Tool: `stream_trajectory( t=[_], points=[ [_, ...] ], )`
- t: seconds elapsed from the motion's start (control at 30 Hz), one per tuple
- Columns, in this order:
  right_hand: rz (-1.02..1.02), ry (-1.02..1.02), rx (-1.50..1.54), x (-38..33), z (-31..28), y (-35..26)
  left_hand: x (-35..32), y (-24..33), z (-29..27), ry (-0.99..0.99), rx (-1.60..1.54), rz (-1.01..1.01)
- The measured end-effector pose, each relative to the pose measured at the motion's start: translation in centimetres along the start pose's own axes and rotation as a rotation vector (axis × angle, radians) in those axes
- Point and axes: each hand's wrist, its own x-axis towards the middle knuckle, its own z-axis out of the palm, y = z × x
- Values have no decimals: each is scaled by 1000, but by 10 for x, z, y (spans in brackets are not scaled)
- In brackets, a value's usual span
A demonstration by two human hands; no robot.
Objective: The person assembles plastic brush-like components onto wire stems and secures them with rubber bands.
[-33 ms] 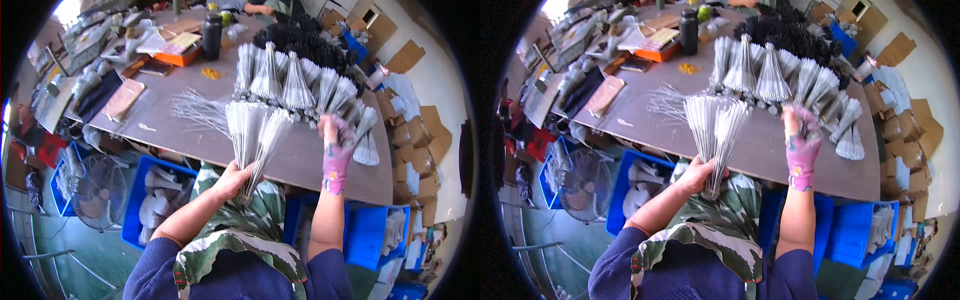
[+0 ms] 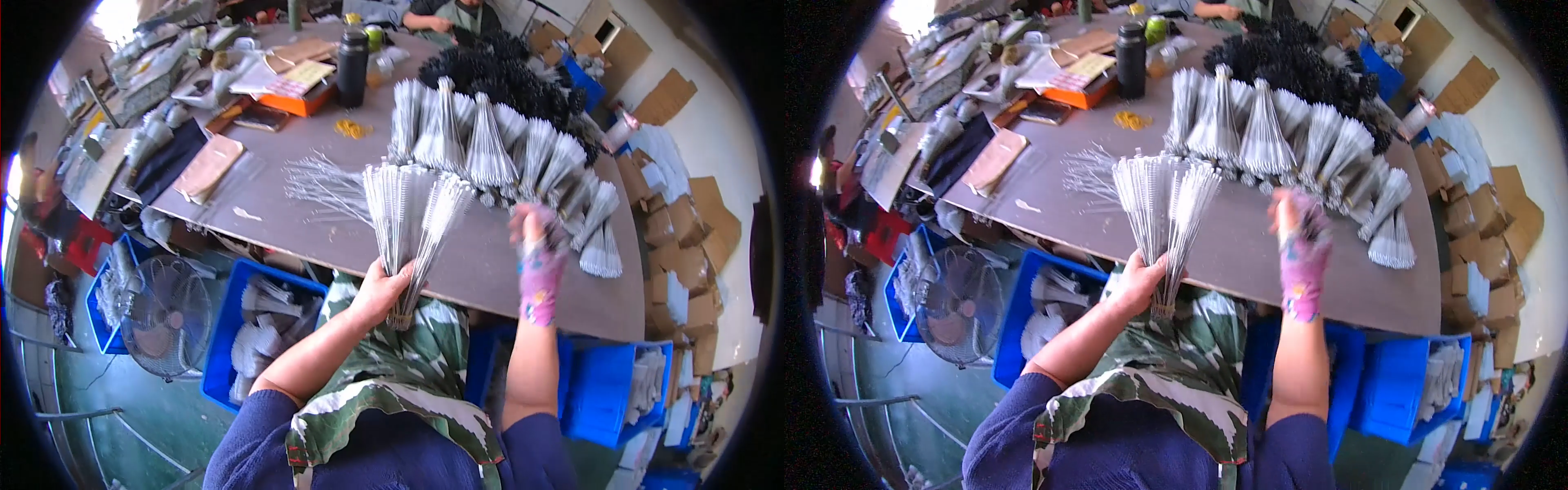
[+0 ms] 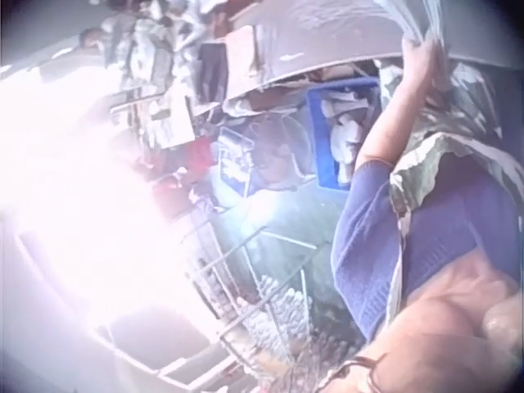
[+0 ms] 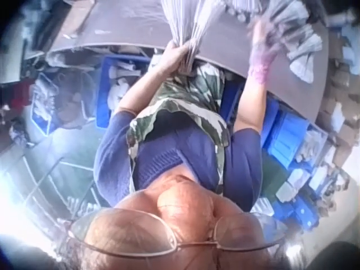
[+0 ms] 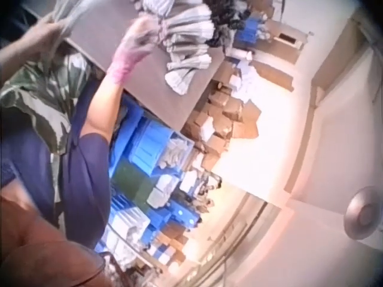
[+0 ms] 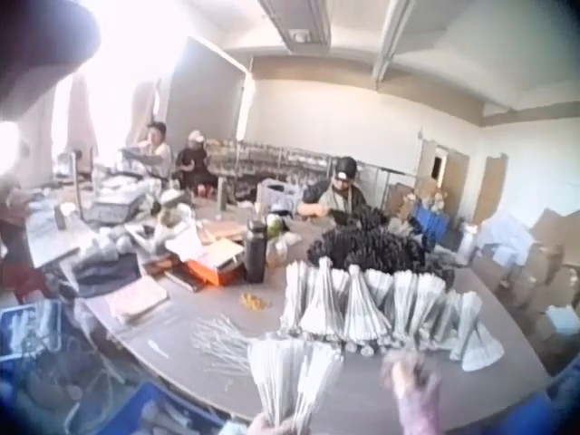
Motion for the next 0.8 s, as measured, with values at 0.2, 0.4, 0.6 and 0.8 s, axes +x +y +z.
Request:
stream_trajectory(
  t=[0.2, 0.4, 0.6, 0.8],
  points=[
    [52, -93, 272, -45, 107, 39, 14, 10, 6, 394, 278, 589],
    [-72, 61, 182, -21, 112, 47, 8, 39, 11, 401, 40, 442],
    [-113, 71, 152, -24, 109, 35, 12, 34, 7, 245, -181, 320],
    [-107, -58, 145, -20, 99, 14, 7, 41, 25, 40, -196, 297]
  ],
)
